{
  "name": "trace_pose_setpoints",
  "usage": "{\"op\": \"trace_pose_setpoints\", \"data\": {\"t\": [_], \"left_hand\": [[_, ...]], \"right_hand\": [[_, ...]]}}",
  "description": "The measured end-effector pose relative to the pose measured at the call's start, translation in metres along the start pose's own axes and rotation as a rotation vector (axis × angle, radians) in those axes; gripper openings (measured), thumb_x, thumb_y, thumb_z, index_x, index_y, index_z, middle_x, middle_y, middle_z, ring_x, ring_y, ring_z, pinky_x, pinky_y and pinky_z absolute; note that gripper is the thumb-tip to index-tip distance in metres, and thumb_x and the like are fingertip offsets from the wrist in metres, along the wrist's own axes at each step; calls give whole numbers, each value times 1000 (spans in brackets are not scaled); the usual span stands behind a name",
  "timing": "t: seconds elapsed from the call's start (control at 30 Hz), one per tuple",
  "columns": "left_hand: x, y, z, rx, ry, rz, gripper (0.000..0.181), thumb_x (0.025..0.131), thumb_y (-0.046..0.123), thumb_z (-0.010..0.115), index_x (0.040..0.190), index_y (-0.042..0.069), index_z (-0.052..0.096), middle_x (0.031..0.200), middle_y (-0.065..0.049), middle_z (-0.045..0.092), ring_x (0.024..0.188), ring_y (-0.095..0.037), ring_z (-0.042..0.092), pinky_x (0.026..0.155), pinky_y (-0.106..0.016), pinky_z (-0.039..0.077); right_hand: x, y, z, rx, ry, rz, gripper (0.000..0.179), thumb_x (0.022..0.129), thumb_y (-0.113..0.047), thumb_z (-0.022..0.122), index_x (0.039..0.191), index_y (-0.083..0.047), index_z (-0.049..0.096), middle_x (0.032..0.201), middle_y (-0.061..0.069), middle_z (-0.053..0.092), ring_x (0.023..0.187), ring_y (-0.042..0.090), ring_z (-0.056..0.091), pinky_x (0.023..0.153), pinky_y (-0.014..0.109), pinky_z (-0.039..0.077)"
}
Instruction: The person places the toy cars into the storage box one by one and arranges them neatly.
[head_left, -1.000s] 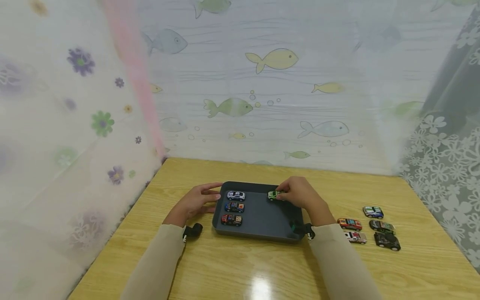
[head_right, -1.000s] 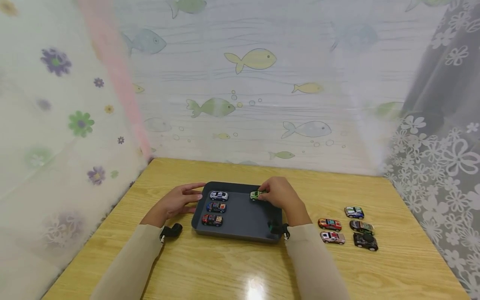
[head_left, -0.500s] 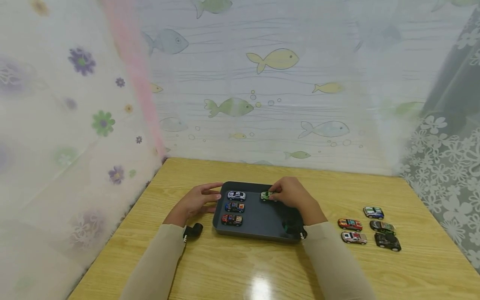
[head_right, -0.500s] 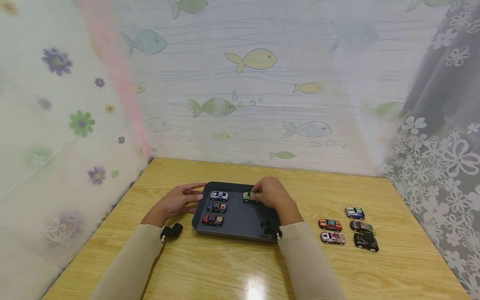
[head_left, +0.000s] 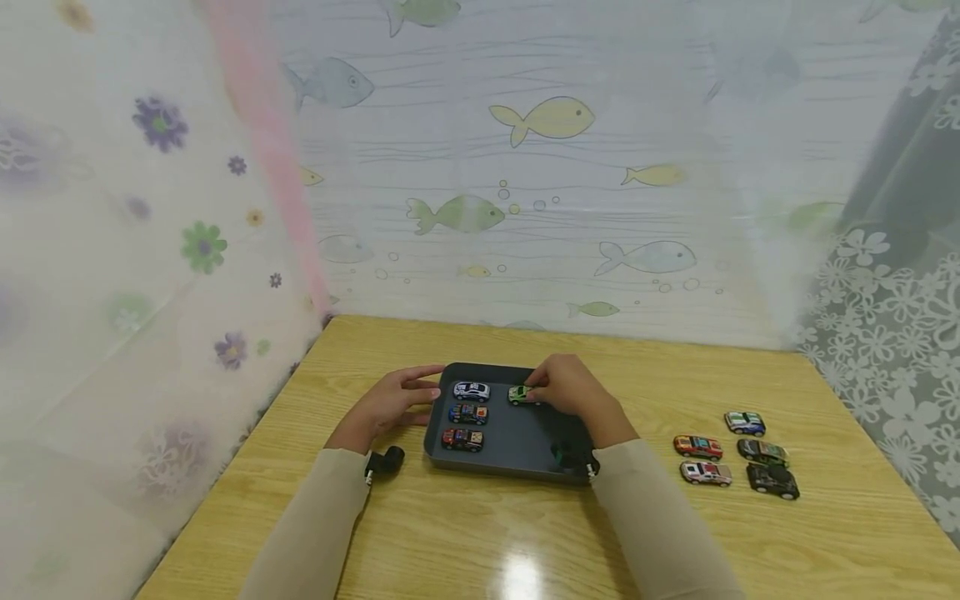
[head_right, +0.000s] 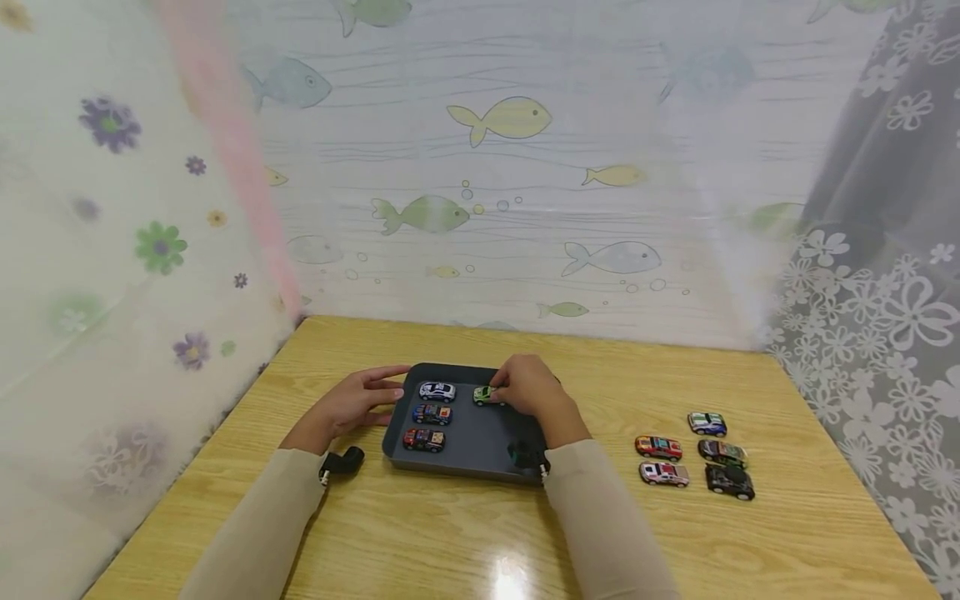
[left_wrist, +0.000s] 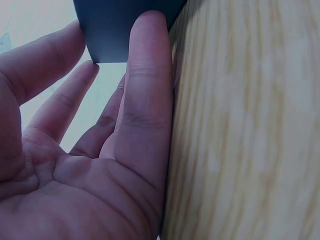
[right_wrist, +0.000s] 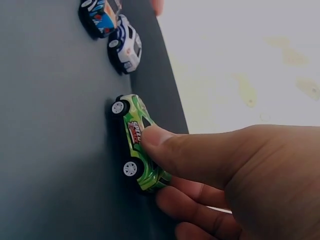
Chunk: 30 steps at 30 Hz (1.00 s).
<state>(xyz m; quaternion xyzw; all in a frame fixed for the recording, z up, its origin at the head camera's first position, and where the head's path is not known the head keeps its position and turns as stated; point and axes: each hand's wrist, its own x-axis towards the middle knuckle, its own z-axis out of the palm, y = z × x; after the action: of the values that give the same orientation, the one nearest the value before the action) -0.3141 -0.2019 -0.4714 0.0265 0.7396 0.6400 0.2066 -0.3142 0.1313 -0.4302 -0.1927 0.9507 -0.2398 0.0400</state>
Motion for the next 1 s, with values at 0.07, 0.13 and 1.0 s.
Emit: {"op": "trace_pose_setpoints", "data": {"t": [0.07,0.13,1.0], "left_hand": [[0,-1,0,-2,4,-1,55,101,18,69,152,32,53,150,-15,55,112,-27,72,89,-43,63],[1,-1,0,-5,8,-3,54,101,18,70,151,33,54,149,-15,56,112,-27,72,89,-43,63],[0,1,1,-1,6,0,56,100,18,71,152,32,53,149,-15,56,112,-27,72,89,-43,63]], "right_hand": [[0,-2,0,-11,1,-6,16,92,-22,81,107,-16,84,102,-2,80,92,15,71,81,38,61],[1,-4,0,-20,1,-6,16,93,-22,81,107,-15,84,101,-2,80,93,17,72,82,39,61],[2,-5,8,20,21,19,15,93,-20,80,106,-14,83,98,-1,80,88,15,73,78,35,62]]}}
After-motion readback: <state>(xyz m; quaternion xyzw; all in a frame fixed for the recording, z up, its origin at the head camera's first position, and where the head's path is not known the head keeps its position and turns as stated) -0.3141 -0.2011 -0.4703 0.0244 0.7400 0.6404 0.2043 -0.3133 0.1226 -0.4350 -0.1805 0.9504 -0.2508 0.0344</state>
